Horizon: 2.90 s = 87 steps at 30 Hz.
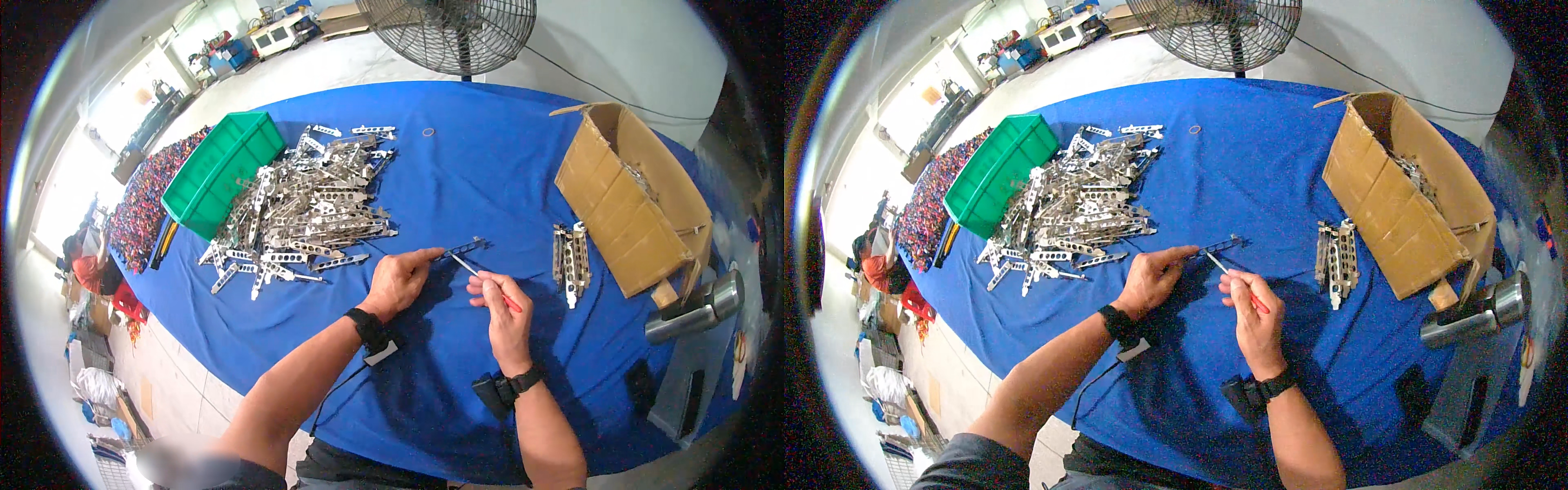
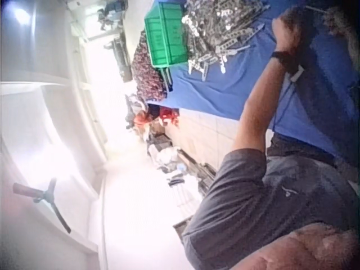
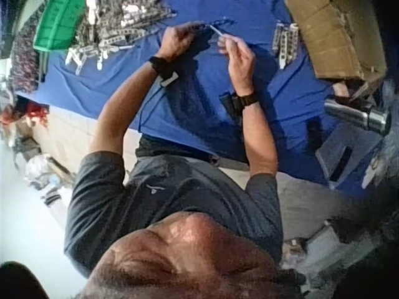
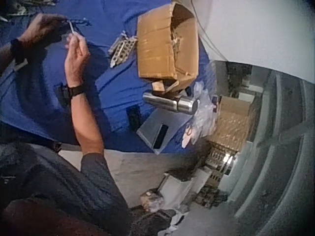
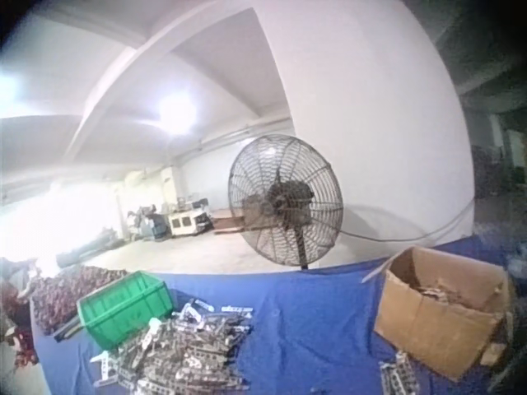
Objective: The person is assembling small metal components using a pointed tool on a blue table surface.
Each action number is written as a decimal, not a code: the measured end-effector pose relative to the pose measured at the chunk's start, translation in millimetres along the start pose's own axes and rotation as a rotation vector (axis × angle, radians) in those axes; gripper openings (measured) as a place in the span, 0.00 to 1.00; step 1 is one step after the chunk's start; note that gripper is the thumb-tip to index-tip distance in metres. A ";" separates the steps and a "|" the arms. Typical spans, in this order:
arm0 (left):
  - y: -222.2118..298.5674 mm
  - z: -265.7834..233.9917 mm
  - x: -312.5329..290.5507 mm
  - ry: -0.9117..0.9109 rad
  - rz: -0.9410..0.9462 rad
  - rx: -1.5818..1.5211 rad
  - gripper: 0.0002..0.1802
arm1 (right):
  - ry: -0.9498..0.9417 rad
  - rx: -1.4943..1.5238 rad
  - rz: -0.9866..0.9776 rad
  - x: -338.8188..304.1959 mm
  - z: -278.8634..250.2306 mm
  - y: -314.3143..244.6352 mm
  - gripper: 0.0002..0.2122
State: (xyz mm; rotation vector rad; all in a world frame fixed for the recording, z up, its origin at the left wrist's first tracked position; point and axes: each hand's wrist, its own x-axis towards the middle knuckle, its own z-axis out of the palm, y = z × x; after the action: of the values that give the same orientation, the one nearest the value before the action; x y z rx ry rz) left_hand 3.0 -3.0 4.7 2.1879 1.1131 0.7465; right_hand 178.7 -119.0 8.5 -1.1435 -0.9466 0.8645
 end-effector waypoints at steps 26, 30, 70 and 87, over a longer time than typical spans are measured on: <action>5.8 -1.4 0.9 -0.005 -0.032 -0.023 0.17 | -0.014 -0.008 -0.001 -0.8 1.0 -3.3 0.13; 3.2 -2.2 -0.8 0.009 -0.024 -0.032 0.17 | -0.015 -0.035 0.027 -0.5 -0.9 -2.9 0.13; 3.1 -0.6 -0.1 0.006 -0.022 -0.021 0.18 | -0.024 0.016 0.021 -1.7 -1.1 -2.0 0.11; 4.1 -1.0 0.5 -0.001 -0.033 -0.018 0.17 | -0.022 -0.024 -0.001 -1.8 -2.1 -1.7 0.12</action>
State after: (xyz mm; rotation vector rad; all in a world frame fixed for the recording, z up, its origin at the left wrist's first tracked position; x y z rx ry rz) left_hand 4.7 -4.4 8.3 2.1497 1.1352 0.7380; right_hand 180.1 -121.7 9.6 -1.1555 -0.9776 0.8686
